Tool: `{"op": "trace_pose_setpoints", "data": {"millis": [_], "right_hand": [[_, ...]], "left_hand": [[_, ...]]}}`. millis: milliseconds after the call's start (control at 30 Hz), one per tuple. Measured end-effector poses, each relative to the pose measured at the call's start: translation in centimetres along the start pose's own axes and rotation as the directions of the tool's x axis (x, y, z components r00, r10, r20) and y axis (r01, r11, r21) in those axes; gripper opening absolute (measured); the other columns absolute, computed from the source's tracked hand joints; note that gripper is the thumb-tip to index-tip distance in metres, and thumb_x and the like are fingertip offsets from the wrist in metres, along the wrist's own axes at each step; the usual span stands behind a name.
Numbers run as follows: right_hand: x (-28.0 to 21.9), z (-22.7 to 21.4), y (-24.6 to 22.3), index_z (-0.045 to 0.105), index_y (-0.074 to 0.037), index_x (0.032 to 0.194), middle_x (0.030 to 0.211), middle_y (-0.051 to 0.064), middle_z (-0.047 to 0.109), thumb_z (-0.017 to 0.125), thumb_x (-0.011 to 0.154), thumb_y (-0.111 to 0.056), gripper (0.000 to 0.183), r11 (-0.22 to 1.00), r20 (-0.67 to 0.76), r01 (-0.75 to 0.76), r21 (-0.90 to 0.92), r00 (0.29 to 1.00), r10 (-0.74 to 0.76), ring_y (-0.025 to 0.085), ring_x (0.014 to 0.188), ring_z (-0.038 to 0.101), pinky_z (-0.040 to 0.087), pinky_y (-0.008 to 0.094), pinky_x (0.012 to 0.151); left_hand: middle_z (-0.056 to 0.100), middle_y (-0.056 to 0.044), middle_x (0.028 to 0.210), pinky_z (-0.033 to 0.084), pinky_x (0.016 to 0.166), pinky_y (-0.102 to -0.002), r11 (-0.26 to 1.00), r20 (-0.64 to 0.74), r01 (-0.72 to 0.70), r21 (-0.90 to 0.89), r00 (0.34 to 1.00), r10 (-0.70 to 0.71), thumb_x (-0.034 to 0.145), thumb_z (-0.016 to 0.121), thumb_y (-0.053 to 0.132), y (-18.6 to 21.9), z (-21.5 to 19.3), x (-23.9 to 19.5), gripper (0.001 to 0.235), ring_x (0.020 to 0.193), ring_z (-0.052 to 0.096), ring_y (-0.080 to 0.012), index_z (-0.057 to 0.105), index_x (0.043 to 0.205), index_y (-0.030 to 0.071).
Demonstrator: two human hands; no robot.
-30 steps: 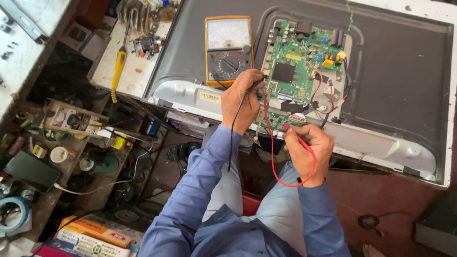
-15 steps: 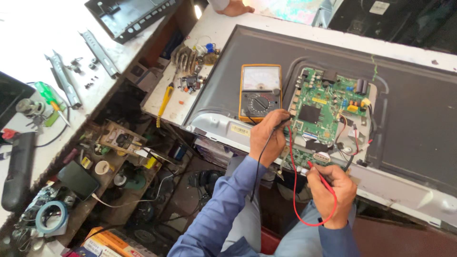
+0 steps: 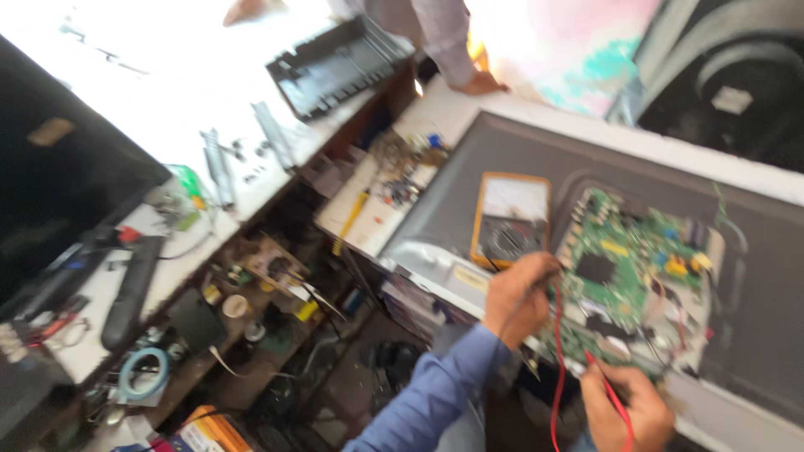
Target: The person uses a multimeter to test points on a circuit board and a small green component. They repeatedly place the multimeter probes on various locations on the board and then on the separate component, checking electrical continuity or voltage.
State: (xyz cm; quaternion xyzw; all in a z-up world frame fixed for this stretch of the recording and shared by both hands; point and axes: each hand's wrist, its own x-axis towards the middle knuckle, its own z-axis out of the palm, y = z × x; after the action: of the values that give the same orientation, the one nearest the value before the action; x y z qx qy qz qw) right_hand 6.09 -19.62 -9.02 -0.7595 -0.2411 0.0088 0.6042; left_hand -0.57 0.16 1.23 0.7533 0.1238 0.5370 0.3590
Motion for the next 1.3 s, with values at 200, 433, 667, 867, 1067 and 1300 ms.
{"op": "trace_pose_setpoints", "data": {"millis": [200, 433, 667, 867, 1067, 1300], "right_hand": [[0.9, 0.6, 2.5, 0.071, 0.001, 0.090, 0.077, 0.007, 0.074, 0.080, 0.083, -0.008, 0.015, 0.975, 0.053, -0.038, 0.217, 0.998, 0.027, 0.006, 0.074, 0.069, 0.054, 0.022, 0.072], [-0.2, -0.3, -4.7, 0.074, -0.001, 0.097, 0.077, 0.004, 0.072, 0.077, 0.087, -0.008, 0.013, 0.997, 0.024, 0.032, -0.067, 0.999, -0.031, 0.005, 0.071, 0.063, 0.052, 0.023, 0.065], [0.6, -0.3, -9.6, 0.074, -0.001, 0.091, 0.068, 0.002, 0.069, 0.077, 0.083, -0.005, 0.009, 0.993, 0.000, -0.050, -0.106, 0.999, 0.050, 0.004, 0.059, 0.059, 0.049, 0.023, 0.055], [0.6, -0.4, -9.8, 0.072, -0.002, 0.090, 0.069, 0.001, 0.069, 0.075, 0.084, -0.004, 0.007, 0.997, 0.009, 0.002, -0.080, 1.000, -0.002, 0.003, 0.058, 0.060, 0.048, 0.022, 0.054], [0.7, -0.5, -9.5, 0.072, 0.000, 0.089, 0.066, 0.002, 0.069, 0.076, 0.084, -0.004, 0.007, 0.996, 0.015, -0.015, -0.091, 1.000, 0.017, 0.003, 0.056, 0.058, 0.047, 0.022, 0.052], [0.2, -1.2, -8.7, 0.062, 0.000, 0.112, 0.089, 0.007, 0.073, 0.065, 0.096, 0.000, 0.016, 0.961, -0.154, 0.043, 0.273, 0.988, -0.001, 0.006, 0.064, 0.064, 0.051, 0.020, 0.056]], "left_hand": [[0.070, -0.014, 0.107, 0.059, 0.086, -0.037, 1.000, 0.031, 0.001, 0.010, 1.000, -0.001, 0.085, 0.060, -0.010, 0.3, -0.3, 0.1, 0.026, 0.100, 0.072, -0.0349, 0.062, 0.107, 0.004], [0.071, -0.016, 0.108, 0.059, 0.088, -0.035, 0.999, 0.009, 0.032, 0.017, 0.999, -0.032, 0.081, 0.057, -0.017, -1.8, 1.0, -0.5, 0.031, 0.102, 0.073, -0.0335, 0.064, 0.106, 0.001], [0.072, -0.013, 0.108, 0.058, 0.087, -0.032, 0.998, 0.036, 0.070, 0.002, 0.997, -0.070, 0.086, 0.061, -0.016, -0.5, 1.0, -0.2, 0.024, 0.100, 0.075, -0.0289, 0.063, 0.104, 0.001], [0.073, -0.012, 0.108, 0.058, 0.084, -0.032, 0.995, 0.051, 0.096, 0.043, 0.994, -0.098, 0.086, 0.063, -0.014, -0.3, 1.1, -0.1, 0.023, 0.099, 0.075, -0.0283, 0.062, 0.102, 0.002], [0.073, -0.011, 0.108, 0.058, 0.083, -0.032, 0.994, 0.056, 0.094, 0.059, 0.994, -0.097, 0.086, 0.063, -0.014, -0.4, 1.0, -0.2, 0.022, 0.098, 0.075, -0.0285, 0.062, 0.102, 0.002], [0.073, -0.012, 0.108, 0.058, 0.082, -0.032, 0.994, 0.060, 0.092, 0.060, 0.994, -0.095, 0.086, 0.064, -0.014, -0.6, 1.1, -0.1, 0.022, 0.098, 0.074, -0.0287, 0.062, 0.102, 0.001]]}}
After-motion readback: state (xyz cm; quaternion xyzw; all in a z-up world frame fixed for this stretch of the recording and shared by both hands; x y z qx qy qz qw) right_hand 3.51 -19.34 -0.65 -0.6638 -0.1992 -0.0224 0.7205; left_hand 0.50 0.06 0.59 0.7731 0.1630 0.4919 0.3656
